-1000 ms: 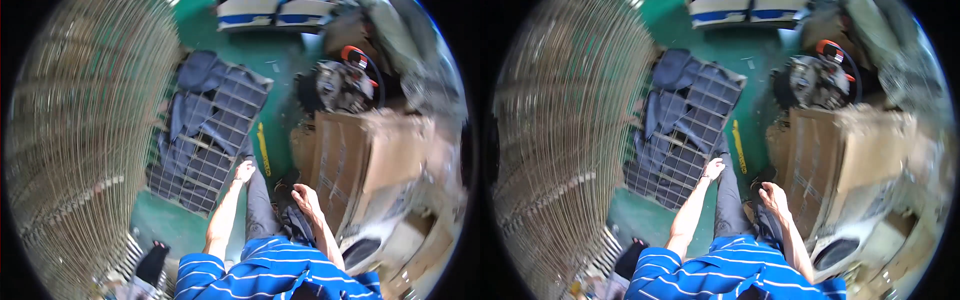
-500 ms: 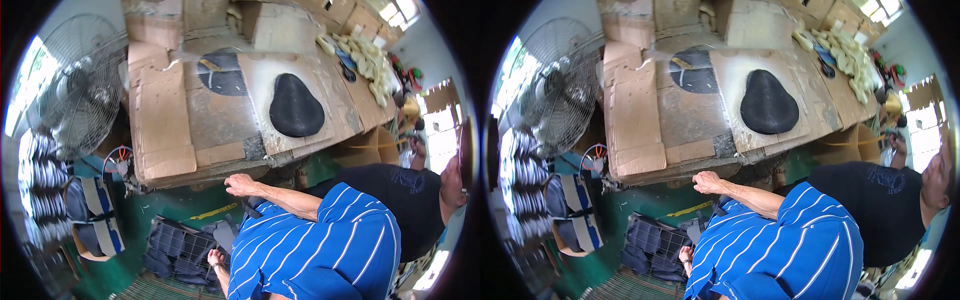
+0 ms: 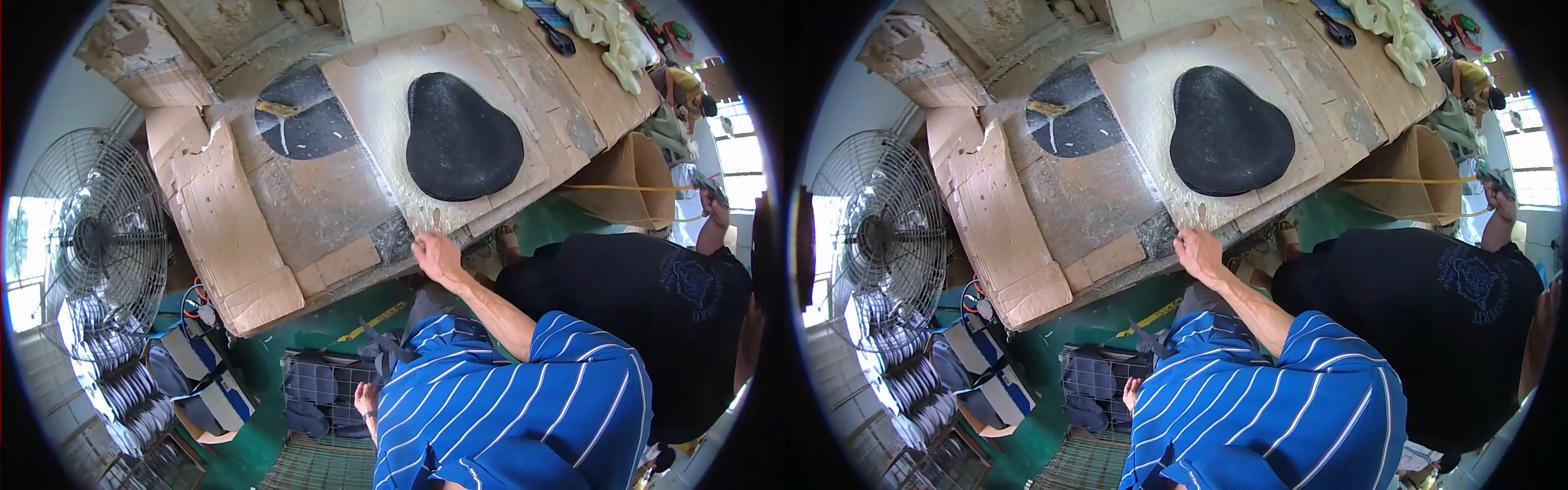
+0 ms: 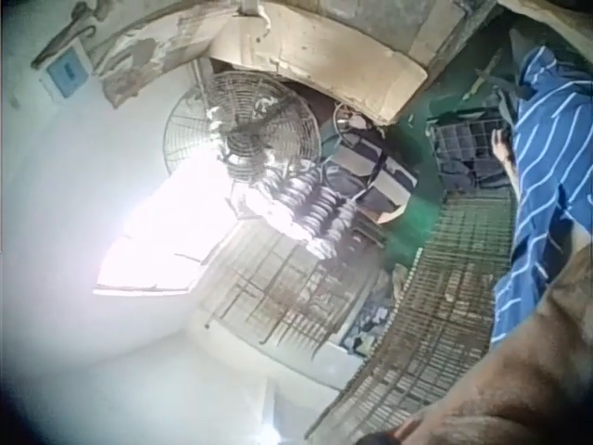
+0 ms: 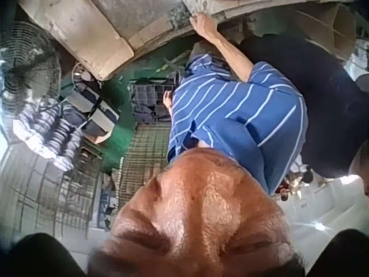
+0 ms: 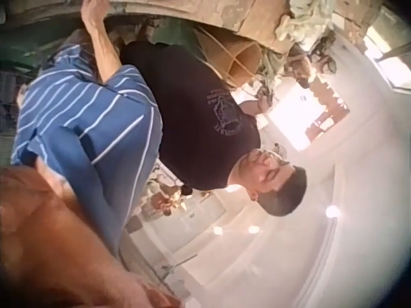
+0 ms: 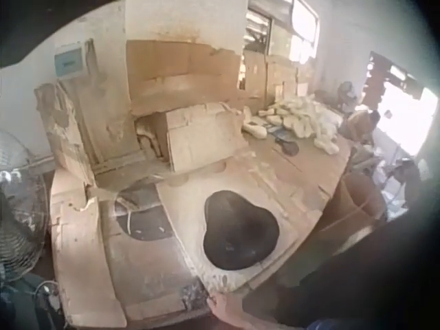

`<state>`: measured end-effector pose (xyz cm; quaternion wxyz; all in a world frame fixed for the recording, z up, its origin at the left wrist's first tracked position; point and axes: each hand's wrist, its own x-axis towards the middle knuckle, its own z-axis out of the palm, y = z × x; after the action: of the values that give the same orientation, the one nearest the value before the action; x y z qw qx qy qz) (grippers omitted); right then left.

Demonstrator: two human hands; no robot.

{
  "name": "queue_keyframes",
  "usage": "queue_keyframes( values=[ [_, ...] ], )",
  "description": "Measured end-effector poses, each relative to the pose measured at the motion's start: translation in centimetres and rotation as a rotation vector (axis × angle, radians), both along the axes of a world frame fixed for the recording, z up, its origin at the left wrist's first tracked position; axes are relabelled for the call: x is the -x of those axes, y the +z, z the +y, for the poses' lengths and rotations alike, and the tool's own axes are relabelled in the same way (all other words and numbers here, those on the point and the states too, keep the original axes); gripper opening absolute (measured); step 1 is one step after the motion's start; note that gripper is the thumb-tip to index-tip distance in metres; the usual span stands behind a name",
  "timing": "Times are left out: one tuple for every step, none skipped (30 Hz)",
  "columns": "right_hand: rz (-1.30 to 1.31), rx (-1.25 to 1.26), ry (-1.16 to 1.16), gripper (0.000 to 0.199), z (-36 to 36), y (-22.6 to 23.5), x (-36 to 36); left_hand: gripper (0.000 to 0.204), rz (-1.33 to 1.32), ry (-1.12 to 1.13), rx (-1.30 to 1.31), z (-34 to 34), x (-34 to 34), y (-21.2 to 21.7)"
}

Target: Applying adhesive to components and placing them on a drying rack.

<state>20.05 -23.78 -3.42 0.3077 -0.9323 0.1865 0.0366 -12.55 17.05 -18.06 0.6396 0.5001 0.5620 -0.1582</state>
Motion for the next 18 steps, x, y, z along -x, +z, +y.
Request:
queue_keyframes(
  values=[
    [0.001, 0.019, -0.019, 0.023, -1.2, -0.1, -0.6, 0.047, -0.018, 0.020, 0.017, -0.6, -0.4, 0.1],
    [-0.005, 0.041, -0.044, 0.022, -2.3, -0.1, -1.3, 0.046, 0.032, 0.050, 0.015, -1.2, -0.6, 0.3],
    [0.029, 0.037, -0.044, 0.022, -3.3, -0.2, -1.9, 0.047, 0.026, 0.025, 0.021, -1.8, -0.6, 0.8],
    [-0.007, 0.067, -0.079, 0.022, -4.3, -0.3, -2.6, 0.047, -0.039, 0.014, 0.044, -2.5, -0.6, 1.1],
    [-0.035, 0.098, -0.118, 0.022, -5.2, -0.4, -3.3, 0.048, -0.013, 0.013, 0.030, -3.3, -0.7, 1.3],
    [-0.033, 0.093, -0.109, 0.022, -6.0, -0.5, -3.9, 0.049, 0.094, 0.025, -0.005, -4.0, -0.6, 1.5],
    [-0.073, 0.126, -0.146, 0.022, -6.6, -0.6, -4.3, 0.048, 0.121, -0.030, -0.018, -4.6, -0.5, 1.8],
    [-0.116, 0.159, -0.180, 0.023, -7.2, -0.7, -4.9, 0.048, 0.049, -0.035, 0.000, -5.3, -0.4, 1.9],
    [-0.130, 0.214, -0.184, 0.027, -7.8, -0.9, -5.4, 0.048, 0.060, -0.066, -0.019, -5.8, -0.2, 2.1],
    [-0.139, 0.212, -0.181, 0.027, -8.3, -1.0, -5.9, 0.047, 0.154, -0.107, -0.071, -6.2, -0.1, 2.1],
    [-0.179, 0.290, -0.202, 0.029, -8.8, -1.1, -6.4, 0.046, 0.114, -0.068, -0.004, -6.5, 0.0, 2.1],
    [-0.232, 0.368, -0.225, 0.031, -9.2, -1.2, -6.9, 0.046, 0.112, -0.065, -0.010, -6.6, 0.1, 2.0],
    [-0.255, 0.447, -0.222, 0.034, -9.5, -1.3, -7.3, 0.046, 0.123, -0.090, -0.031, -6.7, 0.0, 1.8],
    [-0.222, 0.435, -0.228, 0.034, -9.7, -1.3, -7.5, 0.047, 0.134, -0.117, -0.052, -6.7, 0.0, 1.6],
    [-0.179, 0.436, -0.236, 0.036, -9.9, -1.3, -7.8, 0.045, 0.102, -0.135, -0.043, -6.5, -0.2, 1.5],
    [-0.147, 0.433, -0.231, 0.037, -10.2, -1.2, -8.1, 0.045, 0.097, -0.122, -0.044, -6.3, -0.3, 1.3],
    [-0.155, 0.448, -0.214, 0.033, -10.6, -1.1, -8.4, 0.045, 0.065, -0.070, -0.004, -6.1, -0.3, 1.3],
    [-0.181, 0.452, -0.189, 0.033, -10.8, -0.9, -8.5, 0.045, 0.074, -0.006, 0.020, -6.0, -0.3, 1.2]
  ],
)
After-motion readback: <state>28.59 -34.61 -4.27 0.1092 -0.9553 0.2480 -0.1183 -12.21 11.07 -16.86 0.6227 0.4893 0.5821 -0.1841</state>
